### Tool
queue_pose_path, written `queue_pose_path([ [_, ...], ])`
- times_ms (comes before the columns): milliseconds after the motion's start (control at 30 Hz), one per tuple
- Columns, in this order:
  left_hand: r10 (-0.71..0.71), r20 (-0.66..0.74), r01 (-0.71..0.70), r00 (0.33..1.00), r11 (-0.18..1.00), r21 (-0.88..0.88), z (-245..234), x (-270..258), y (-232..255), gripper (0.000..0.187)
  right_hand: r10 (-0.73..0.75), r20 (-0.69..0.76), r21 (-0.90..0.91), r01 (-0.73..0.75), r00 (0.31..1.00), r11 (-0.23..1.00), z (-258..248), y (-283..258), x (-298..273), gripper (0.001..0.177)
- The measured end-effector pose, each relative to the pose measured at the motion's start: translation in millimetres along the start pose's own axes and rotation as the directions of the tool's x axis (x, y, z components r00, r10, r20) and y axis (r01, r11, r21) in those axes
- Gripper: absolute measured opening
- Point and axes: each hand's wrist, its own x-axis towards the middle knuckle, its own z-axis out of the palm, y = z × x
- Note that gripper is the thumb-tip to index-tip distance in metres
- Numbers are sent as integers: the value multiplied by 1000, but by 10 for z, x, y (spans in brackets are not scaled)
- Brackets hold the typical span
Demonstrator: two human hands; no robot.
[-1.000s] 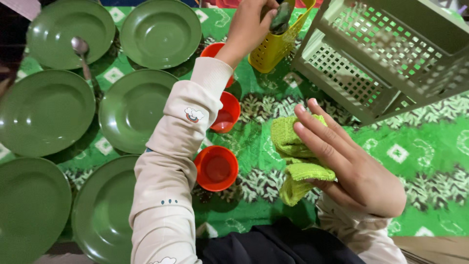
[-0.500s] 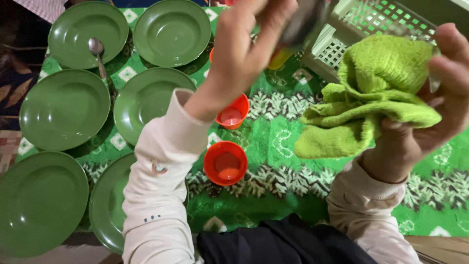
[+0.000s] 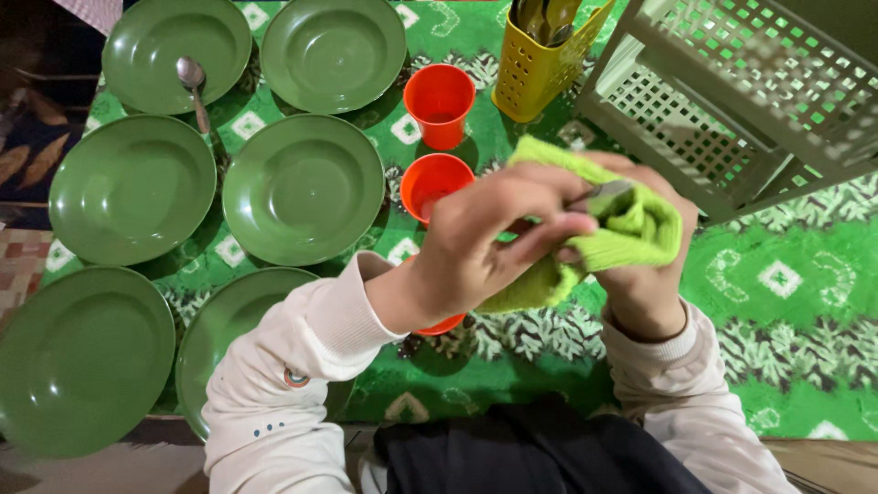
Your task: The person dries an orange plastic cup and several metal spoons using a green cloth. The dried items are placed on a table with green plates and orange cups.
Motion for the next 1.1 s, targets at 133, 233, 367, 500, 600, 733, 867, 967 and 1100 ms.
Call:
queue_pose_path([
  [133, -165, -113, 107, 980, 909, -404, 60, -248, -36, 43, -157, 173, -223, 194, 972, 955, -1, -88, 18, 37],
  [233, -278, -144, 194, 950, 883, -428, 124, -418, 68, 37, -129, 134, -254, 159, 983, 954, -29, -89, -49, 32],
  [367, -333, 168, 352, 928, 931, -98, -52, -489, 80, 39, -68, -77, 80, 74, 995, 994, -68, 85, -65, 34],
  [500, -370, 272, 391, 888, 920, -25, -43, -529, 77, 20, 100, -116, 345, -54, 988, 937, -24, 133, -156, 45],
  [600, -415, 305, 446, 857, 894, -38, -29, -595, 43, 16, 114, -156, 434, -36, 981, 900, -27, 157, -178, 47],
  [733, -401, 348, 418, 847, 908, 29, 40, -713, 15, 11, 131, -117, 480, -59, 984, 875, -121, 160, -156, 46],
  [867, -387, 332, 371, 860, 922, 116, -25, -762, 9, 14, 102, -9, 414, -89, 995, 906, -115, 152, -149, 38],
  [967, -381, 300, 381, 875, 923, 58, -50, -721, 40, 8, 124, 58, 203, -133, 991, 970, -75, 56, -128, 37],
  [1100, -374, 309, 343, 874, 927, 152, -134, -670, 37, 13, 120, 72, 138, -129, 990, 982, -47, 16, -48, 36],
])
